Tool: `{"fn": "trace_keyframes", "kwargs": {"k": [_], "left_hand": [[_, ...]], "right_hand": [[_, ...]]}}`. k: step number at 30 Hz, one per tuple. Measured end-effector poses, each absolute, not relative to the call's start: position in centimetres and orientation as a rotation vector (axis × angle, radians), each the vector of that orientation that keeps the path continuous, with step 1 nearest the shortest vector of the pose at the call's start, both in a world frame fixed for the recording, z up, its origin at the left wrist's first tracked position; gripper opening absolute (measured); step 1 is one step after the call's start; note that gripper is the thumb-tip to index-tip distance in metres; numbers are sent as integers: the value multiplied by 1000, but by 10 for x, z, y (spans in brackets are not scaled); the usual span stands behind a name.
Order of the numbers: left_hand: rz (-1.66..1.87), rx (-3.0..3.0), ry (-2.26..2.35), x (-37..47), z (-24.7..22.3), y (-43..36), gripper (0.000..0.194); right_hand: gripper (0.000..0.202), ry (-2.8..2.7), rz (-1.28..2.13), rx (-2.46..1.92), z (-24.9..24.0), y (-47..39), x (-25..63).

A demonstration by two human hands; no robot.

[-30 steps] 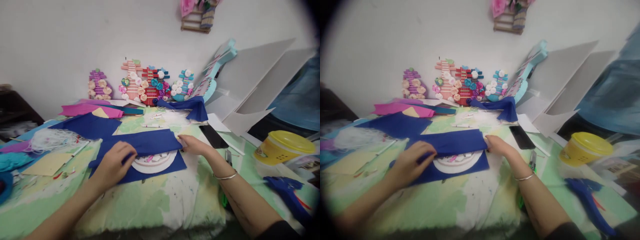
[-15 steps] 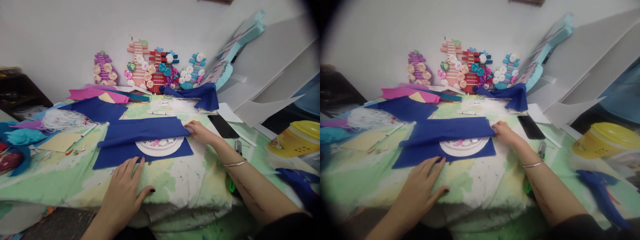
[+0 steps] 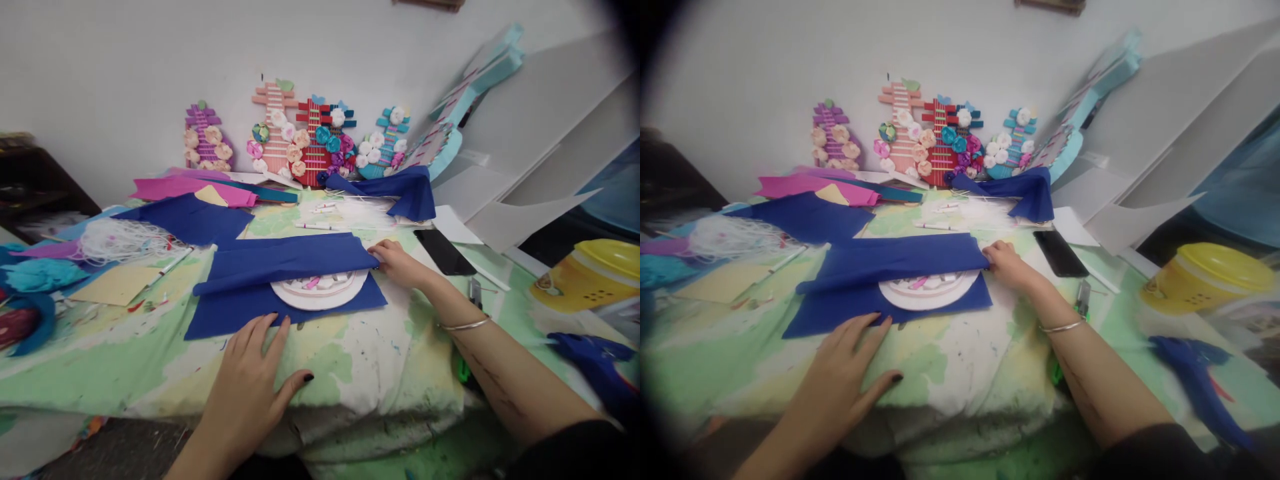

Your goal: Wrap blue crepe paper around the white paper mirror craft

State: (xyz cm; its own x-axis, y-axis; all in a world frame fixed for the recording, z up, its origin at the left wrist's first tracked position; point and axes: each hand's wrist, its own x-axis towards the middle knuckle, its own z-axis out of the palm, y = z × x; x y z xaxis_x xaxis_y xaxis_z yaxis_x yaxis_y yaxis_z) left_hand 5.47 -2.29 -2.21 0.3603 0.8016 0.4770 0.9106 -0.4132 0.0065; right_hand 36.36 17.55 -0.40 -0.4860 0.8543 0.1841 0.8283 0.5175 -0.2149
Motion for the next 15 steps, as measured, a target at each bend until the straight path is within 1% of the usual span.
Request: {"fn": "trace_keyframes", "kwargs": {"k": [2, 4, 7, 10, 12, 15], "left_hand": [[-679, -2360, -1508, 63, -17, -25, 52], [-721, -2401, -1470, 78, -11, -26, 50], [-664, -2534, -1461, 107, -3, -24, 66], [-548, -2581, -1588, 131, 0, -16, 79], [-502, -2582, -1646, 141, 0, -11, 81], [-483, -2607, -1668, 143, -1, -8, 75]], "right_hand": [[45, -2484, 168, -1418, -4, 175, 364], [45, -2467, 189, -1424, -4, 175, 364], [45, -2468, 191, -1432, -2, 173, 363], [46, -2489, 192, -1442, 1, 172, 363], [45, -2491, 190, -1475, 4, 171, 362], [44, -2485, 193, -1524, 6, 170, 360]]}}
